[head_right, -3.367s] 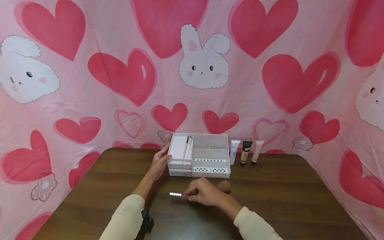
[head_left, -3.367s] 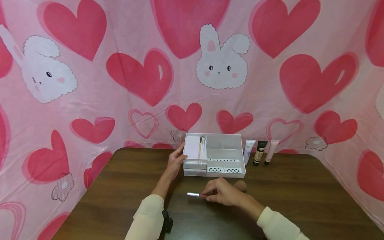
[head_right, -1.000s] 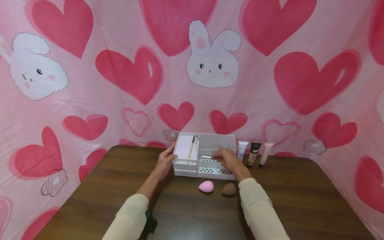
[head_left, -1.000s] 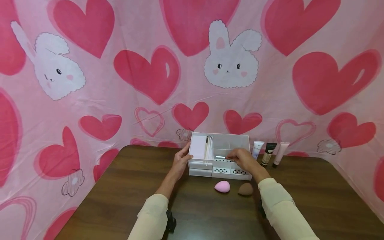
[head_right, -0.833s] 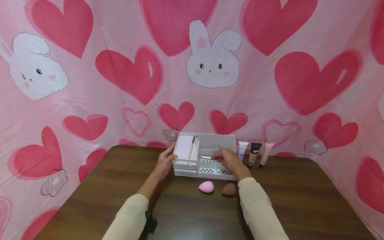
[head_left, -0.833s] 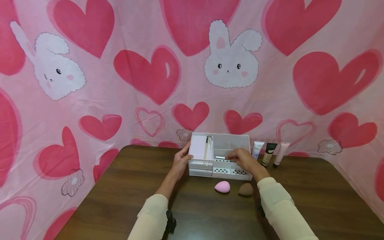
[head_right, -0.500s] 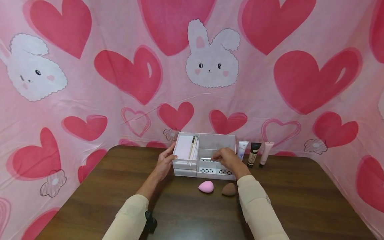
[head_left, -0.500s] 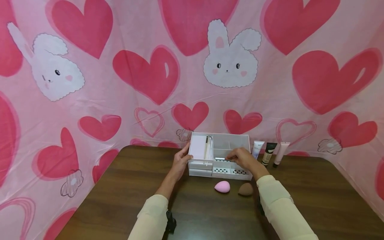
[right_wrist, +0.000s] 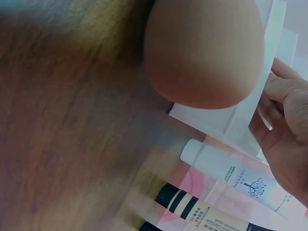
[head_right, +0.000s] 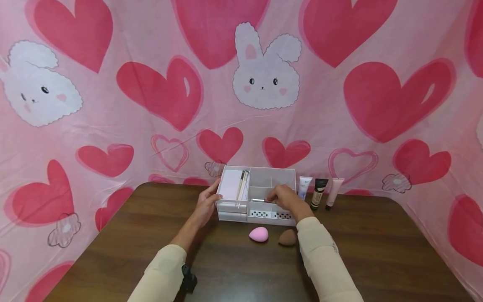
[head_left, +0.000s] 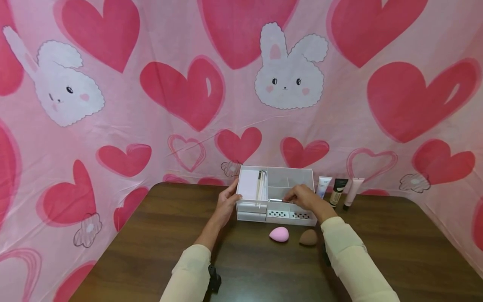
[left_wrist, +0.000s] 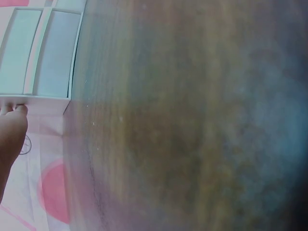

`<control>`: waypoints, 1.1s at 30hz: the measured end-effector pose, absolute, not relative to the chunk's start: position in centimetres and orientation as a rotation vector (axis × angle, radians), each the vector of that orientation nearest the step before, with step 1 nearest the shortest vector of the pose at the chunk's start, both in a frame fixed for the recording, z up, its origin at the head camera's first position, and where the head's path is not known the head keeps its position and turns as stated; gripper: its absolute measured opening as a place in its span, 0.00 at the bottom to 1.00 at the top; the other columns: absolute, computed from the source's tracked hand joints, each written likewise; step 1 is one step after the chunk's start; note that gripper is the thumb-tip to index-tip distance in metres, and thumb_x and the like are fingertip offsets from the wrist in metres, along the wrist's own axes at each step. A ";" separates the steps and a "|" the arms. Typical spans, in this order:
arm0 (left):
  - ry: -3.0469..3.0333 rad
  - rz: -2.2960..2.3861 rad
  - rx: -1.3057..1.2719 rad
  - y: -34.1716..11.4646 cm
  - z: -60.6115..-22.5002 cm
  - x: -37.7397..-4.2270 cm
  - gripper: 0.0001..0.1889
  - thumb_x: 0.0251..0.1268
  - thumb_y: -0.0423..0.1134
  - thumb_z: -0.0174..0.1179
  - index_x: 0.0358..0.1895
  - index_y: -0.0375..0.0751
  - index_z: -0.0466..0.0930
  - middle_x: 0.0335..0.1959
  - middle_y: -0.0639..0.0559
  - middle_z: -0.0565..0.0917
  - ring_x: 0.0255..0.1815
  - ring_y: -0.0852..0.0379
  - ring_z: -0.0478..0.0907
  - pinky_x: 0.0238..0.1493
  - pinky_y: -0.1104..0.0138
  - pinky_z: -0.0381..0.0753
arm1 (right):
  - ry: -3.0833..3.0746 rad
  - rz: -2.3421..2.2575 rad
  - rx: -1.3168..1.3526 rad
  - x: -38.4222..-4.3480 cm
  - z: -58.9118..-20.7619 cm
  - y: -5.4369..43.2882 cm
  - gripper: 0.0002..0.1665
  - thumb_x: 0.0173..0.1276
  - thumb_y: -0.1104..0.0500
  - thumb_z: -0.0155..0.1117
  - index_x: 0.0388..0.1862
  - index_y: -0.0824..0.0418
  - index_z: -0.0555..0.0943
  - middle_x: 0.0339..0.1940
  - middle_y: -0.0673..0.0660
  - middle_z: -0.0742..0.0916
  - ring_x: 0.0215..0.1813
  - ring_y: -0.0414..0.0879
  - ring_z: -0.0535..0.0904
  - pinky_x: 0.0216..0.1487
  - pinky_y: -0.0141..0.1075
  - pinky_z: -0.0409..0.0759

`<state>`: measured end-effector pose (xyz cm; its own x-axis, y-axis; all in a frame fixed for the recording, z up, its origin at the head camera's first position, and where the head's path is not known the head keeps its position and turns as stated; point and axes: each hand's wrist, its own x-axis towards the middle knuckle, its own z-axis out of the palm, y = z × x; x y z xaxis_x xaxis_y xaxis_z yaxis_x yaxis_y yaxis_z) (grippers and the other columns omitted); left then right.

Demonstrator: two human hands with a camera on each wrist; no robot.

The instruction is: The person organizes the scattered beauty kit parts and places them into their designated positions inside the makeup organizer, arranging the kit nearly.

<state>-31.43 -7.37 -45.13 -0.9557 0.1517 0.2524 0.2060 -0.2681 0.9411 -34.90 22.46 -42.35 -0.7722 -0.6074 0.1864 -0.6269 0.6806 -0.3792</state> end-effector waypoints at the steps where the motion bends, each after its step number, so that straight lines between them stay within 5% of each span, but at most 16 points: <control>1: -1.876 -2.434 -0.460 -7.4 -45.1 -31.5 0.36 0.62 0.22 0.49 0.77 0.24 0.54 0.82 0.33 0.53 0.81 0.44 0.50 0.61 0.84 0.67 | -2.846 0.670 1.050 -34.9 -42.3 22.4 0.19 0.57 0.80 0.61 0.38 0.65 0.92 0.36 0.59 0.93 0.40 0.50 0.89 0.45 0.44 0.88; 26: -1.890 -2.424 -0.455 -7.6 -45.0 -31.5 0.36 0.62 0.22 0.49 0.77 0.25 0.55 0.82 0.33 0.54 0.78 0.45 0.54 0.59 0.83 0.69 | -2.905 0.686 0.959 -34.8 -42.1 22.5 0.09 0.61 0.74 0.67 0.39 0.69 0.90 0.37 0.62 0.93 0.42 0.53 0.87 0.49 0.48 0.86; 33: -1.909 -2.413 -0.463 -7.5 -45.2 -31.6 0.36 0.63 0.22 0.49 0.77 0.26 0.55 0.81 0.32 0.56 0.70 0.55 0.65 0.57 0.81 0.72 | -2.891 0.758 0.862 -34.1 -42.1 22.8 0.11 0.62 0.73 0.67 0.44 0.71 0.89 0.37 0.63 0.92 0.42 0.52 0.86 0.50 0.50 0.86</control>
